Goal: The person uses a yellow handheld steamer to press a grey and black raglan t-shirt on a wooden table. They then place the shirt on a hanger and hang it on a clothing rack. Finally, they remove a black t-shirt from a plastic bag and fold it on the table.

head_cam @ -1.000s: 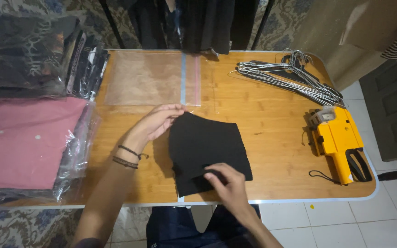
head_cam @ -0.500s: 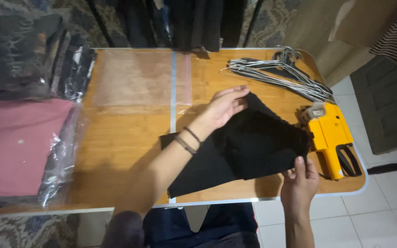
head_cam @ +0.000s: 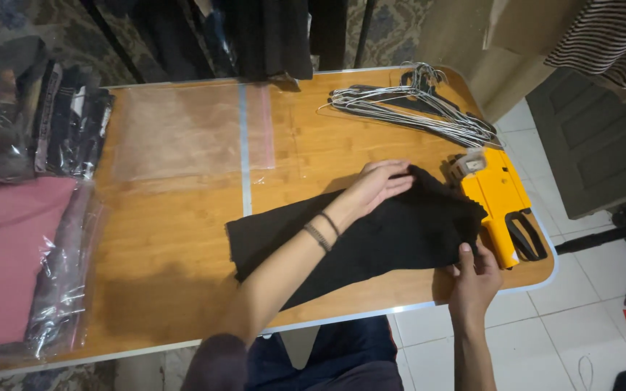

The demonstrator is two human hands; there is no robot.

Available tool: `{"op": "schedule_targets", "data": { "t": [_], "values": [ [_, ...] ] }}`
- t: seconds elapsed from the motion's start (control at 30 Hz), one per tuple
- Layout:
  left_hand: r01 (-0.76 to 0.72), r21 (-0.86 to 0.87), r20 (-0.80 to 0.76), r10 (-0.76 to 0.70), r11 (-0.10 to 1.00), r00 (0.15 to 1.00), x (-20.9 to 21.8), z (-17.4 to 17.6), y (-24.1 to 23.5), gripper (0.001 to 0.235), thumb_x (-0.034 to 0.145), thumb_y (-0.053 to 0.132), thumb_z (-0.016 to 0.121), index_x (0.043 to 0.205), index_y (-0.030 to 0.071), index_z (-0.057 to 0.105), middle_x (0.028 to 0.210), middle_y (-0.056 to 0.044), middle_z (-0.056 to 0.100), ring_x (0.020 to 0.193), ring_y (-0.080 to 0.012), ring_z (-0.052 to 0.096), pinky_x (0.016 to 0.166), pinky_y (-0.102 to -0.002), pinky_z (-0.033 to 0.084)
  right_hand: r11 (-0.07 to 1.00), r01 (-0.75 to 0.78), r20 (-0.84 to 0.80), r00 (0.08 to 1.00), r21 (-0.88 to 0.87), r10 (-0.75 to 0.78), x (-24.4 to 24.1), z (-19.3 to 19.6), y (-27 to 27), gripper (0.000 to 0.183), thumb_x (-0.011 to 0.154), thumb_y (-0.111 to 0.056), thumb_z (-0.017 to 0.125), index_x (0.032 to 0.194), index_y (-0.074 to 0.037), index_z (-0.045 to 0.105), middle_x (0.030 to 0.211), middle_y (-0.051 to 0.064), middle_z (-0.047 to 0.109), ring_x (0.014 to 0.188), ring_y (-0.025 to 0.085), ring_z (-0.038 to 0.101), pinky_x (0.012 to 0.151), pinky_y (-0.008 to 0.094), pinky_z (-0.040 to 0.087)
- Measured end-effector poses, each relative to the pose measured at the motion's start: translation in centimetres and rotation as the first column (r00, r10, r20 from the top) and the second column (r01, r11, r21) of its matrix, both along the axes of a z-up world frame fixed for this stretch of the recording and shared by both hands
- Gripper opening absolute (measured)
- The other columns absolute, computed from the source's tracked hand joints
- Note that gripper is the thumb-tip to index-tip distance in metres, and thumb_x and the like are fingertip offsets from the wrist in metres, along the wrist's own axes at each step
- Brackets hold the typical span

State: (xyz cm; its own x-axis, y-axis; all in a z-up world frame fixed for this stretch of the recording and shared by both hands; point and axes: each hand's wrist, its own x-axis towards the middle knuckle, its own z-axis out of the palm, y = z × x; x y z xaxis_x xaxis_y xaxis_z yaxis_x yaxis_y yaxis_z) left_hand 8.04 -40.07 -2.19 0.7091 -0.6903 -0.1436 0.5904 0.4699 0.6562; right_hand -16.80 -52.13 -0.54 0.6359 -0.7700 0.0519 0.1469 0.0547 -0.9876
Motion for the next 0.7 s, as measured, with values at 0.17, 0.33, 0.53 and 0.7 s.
{"op": "schedule_targets", "data": {
  "t": [0.17,0.33,0.53,0.7],
  "values": [
    [-0.223,0.330,0.668,-0.060,0.917,0.742,-2.7,-0.8,6.7,0.035,0.101,0.012,0.064,0.132,-0.002,0.061,0.129,-0.019,0.067,0.116,-0.0267,0.066,0.096,-0.036,0.056,0.988,-0.034,-0.091,0.996,-0.152,0.020,0.2,-1.5,-0.4,0.027,0.107,-0.016,0.066,0.124,0.006,0.064,0.096,0.006,0.064,0.077,0.010,0.056,0.065,0.024,0.047],
    [-0.534,0.497,0.853,-0.273,0.684,0.445,-12.9,6.8,18.0,0.034,0.101,0.019,0.059,0.132,0.005,0.061,0.134,-0.015,0.064,0.127,-0.0317,0.060,0.105,-0.044,0.049,0.971,-0.058,-0.184,0.983,-0.232,0.014,0.5,0.6,0.5,0.039,0.101,-0.016,0.067,0.133,0.004,0.057,0.104,0.009,0.067,0.083,0.010,0.063,0.067,0.024,0.052],
    [-0.852,0.486,0.750,-0.593,0.194,0.293,-19.3,1.9,24.4,0.056,0.100,0.039,0.052,0.145,0.006,0.048,0.156,-0.020,0.037,0.148,-0.0353,0.028,0.119,-0.056,0.019,0.957,-0.094,-0.272,0.962,-0.275,0.017,0.4,0.3,-0.9,0.048,0.096,-0.014,0.071,0.137,0.003,0.053,0.103,0.010,0.068,0.083,0.012,0.064,0.067,0.025,0.053],
    [-0.841,0.539,0.630,-0.684,0.045,0.367,-18.9,2.4,27.6,0.073,0.097,0.057,0.045,0.154,0.012,0.036,0.164,-0.014,0.024,0.152,-0.0286,0.018,0.120,-0.055,0.011,0.886,-0.176,-0.379,0.925,-0.428,0.000,0.0,2.0,0.2,0.041,0.099,-0.015,0.072,0.133,0.005,0.060,0.097,0.012,0.068,0.082,0.013,0.062,0.069,0.026,0.051]
  ]
}}
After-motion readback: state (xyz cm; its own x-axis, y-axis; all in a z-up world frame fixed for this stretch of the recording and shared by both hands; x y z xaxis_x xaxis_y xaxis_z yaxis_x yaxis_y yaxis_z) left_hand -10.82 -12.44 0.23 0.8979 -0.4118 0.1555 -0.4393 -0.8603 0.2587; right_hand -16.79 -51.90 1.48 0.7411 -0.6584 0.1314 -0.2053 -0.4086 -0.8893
